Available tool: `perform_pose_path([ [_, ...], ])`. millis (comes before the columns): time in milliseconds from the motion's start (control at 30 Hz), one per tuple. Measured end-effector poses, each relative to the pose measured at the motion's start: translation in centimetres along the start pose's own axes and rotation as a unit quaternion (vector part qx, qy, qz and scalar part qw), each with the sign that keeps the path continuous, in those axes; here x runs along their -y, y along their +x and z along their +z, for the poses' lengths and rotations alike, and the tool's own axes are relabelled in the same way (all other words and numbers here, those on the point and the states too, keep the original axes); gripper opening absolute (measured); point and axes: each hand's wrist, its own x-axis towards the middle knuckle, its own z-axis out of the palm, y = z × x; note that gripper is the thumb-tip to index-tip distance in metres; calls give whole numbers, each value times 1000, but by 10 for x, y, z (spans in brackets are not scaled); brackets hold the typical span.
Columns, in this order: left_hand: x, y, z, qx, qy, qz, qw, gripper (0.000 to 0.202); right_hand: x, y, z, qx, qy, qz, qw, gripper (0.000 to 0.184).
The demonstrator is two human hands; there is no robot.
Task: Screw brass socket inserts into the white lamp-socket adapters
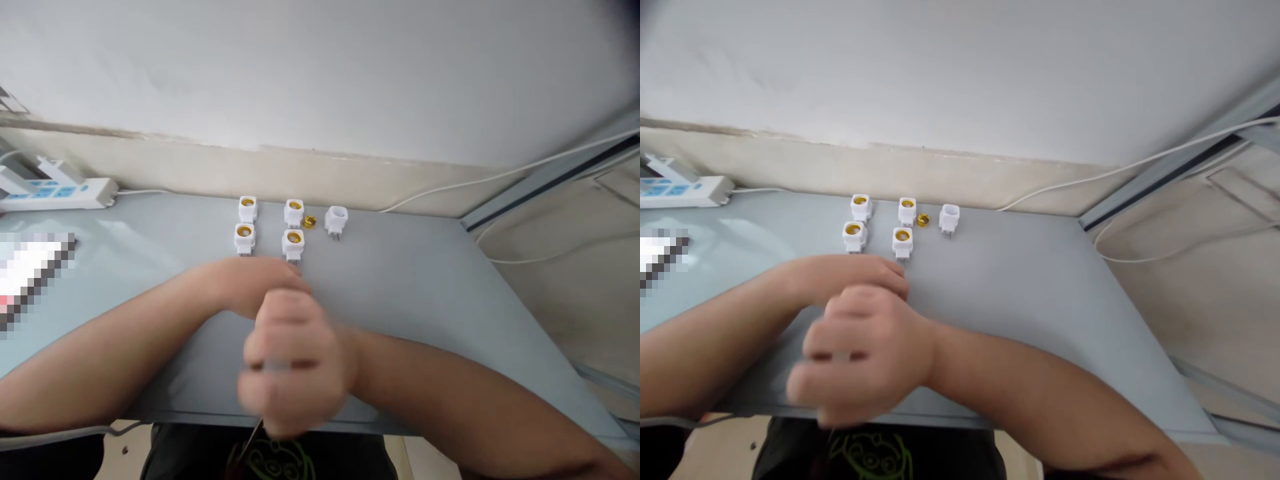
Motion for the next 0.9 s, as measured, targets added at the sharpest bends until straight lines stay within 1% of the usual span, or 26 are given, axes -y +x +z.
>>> perform_pose_path([
  [33, 0, -2, -2, 4, 5, -2, 1000, 24, 7, -4, 5, 15, 36, -39, 998, 17],
  [67, 1, -4, -5, 4, 8, -7, 1000, 28, 15, -6, 8, 22, 56, -26, 998, 16],
  [100, 2, -5, -6, 3, 10, -16, 1000, 33, 23, -6, 9, 62, 53, 27, 996, 21],
  [133, 4, -6, -7, 1, 10, -23, 1000, 36, 32, -5, 9, 119, 62, 30, 991, 29],
  [167, 6, -7, -8, 3, 9, -28, 1000, 36, 40, -3, 7, 187, 59, 45, 980, 32],
  [200, 7, -6, -8, 9, 9, -29, 999, 36, 46, -1, 4, 240, 46, 63, 968, 33],
  [233, 9, -5, -8, 15, 10, -31, 999, 35, 50, 2, 1, 298, 37, 71, 951, 31],
  [300, 13, -3, -6, 24, 16, -30, 999, 33, 51, 5, -4, 406, 22, 98, 909, 23],
  [367, 16, 0, -5, 28, 21, -30, 999, 32, 45, 5, -6, 505, 30, 122, 854, 17],
  [433, 18, 1, -4, 27, 24, -30, 999, 32, 34, 3, -6, 577, 47, 160, 800, 17],
  [467, 18, 1, -3, 25, 27, -32, 999, 32, 28, 2, -6, 599, 51, 181, 778, 18],
  [500, 18, 1, -3, 24, 31, -34, 999, 32, 23, 1, -5, 613, 55, 200, 762, 18],
  [567, 17, 0, -3, 22, 41, -36, 998, 33, 15, -1, -6, 622, 60, 230, 746, 18],
  [667, 15, 0, -3, 25, 45, -34, 998, 34, 8, -2, -7, 614, 81, 253, 743, 20],
  [800, 14, 1, -3, 29, 44, -42, 998, 32, 3, -4, -7, 597, 123, 287, 739, 18],
  [900, 14, 1, -3, 33, 47, -51, 997, 32, -3, -6, -8, 577, 164, 325, 731, 16],
])
